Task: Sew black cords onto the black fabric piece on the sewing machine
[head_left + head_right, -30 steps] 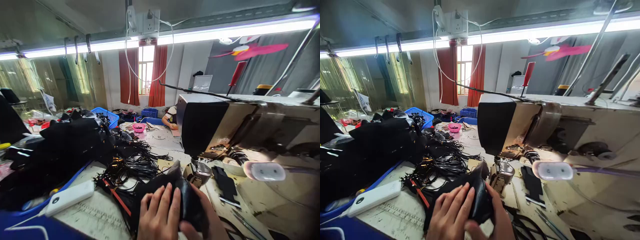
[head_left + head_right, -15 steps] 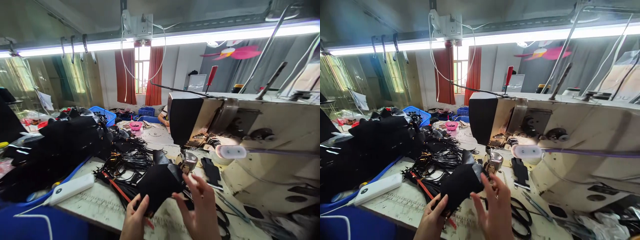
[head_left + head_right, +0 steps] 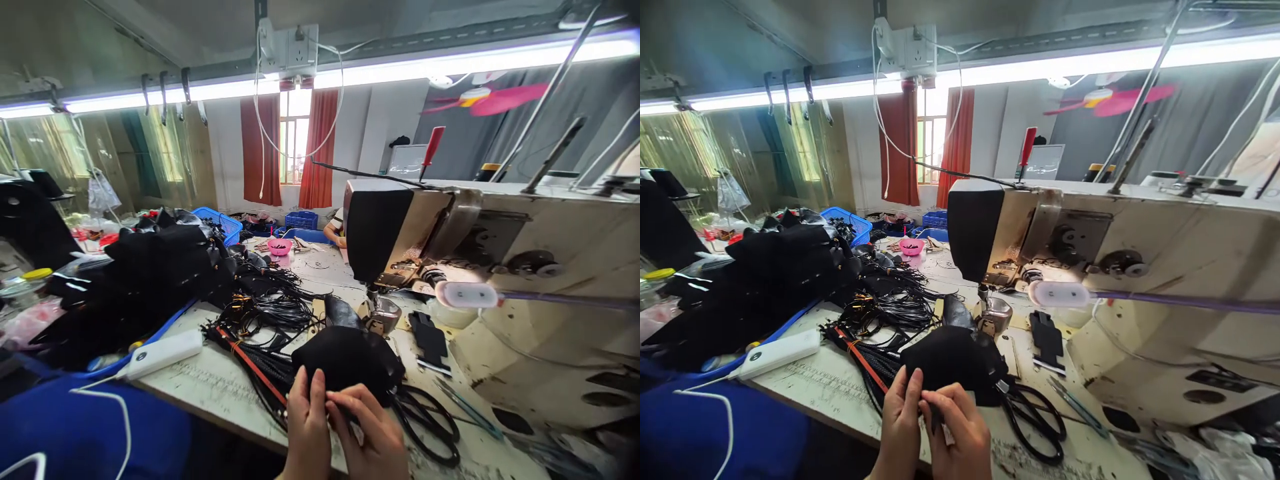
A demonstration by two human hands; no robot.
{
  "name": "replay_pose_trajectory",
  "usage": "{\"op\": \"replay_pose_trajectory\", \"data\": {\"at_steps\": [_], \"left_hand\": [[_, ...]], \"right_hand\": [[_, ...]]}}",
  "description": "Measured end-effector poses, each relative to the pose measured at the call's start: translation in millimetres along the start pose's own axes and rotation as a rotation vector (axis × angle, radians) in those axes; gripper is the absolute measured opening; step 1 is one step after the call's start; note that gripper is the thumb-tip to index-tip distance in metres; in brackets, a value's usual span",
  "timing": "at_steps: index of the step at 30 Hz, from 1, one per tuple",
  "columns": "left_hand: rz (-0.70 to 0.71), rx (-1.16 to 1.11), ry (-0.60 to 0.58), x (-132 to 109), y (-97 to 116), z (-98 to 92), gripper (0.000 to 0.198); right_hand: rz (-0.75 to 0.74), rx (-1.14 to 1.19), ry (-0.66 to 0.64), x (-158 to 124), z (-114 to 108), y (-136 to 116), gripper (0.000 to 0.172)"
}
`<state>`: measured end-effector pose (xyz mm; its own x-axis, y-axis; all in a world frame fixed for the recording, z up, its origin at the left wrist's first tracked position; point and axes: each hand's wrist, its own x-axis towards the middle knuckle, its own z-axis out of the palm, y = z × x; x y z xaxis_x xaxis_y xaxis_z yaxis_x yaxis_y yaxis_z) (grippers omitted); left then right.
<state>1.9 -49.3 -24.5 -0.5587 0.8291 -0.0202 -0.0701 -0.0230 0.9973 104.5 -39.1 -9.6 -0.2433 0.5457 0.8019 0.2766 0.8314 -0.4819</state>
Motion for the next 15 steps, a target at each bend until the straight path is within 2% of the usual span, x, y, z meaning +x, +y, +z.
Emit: {"op": "replay_pose_trajectory", "data": {"at_steps": [2,4,5,9,11,12,13,15], "left_hand": [[0.231,0.175,0.118,2.2,4.7,3.8,0.053],[0.432,0.301,0.209,5.0,10.0,-0.2,0.048],[0.493,0.331,0.226,6.4,13.5,-5.9,0.048],[0.602,0.376,0.224,10.8,34.9,-45.5,0.039],[0.706,0.467,0.219,16.8,49.7,-66.4,0.034],[0.768,0.517,0.271,23.4,58.5,-75.5,0.033],[0.826,0.558,0.349,33.5,68.5,-83.9,0.034],[0.884,0.557,0.586,66.0,93.2,-99.4,0.036]], "right_hand": [[0.027,-0.066,0.09,0.5,2.2,-1.9,0.016],[0.078,-0.117,0.209,5.8,-1.6,-2.0,0.007],[0.119,-0.128,0.266,9.9,-5.4,-1.2,0.004],[0.31,-0.079,0.401,26.8,-21.5,6.0,0.017],[0.353,0.024,0.396,30.2,-21.9,10.4,0.021],[0.372,0.082,0.363,30.0,-19.5,12.8,0.021],[0.405,0.136,0.323,28.7,-15.9,15.6,0.02],[0.5,0.208,0.236,23.0,-8.4,22.9,0.024]]}}
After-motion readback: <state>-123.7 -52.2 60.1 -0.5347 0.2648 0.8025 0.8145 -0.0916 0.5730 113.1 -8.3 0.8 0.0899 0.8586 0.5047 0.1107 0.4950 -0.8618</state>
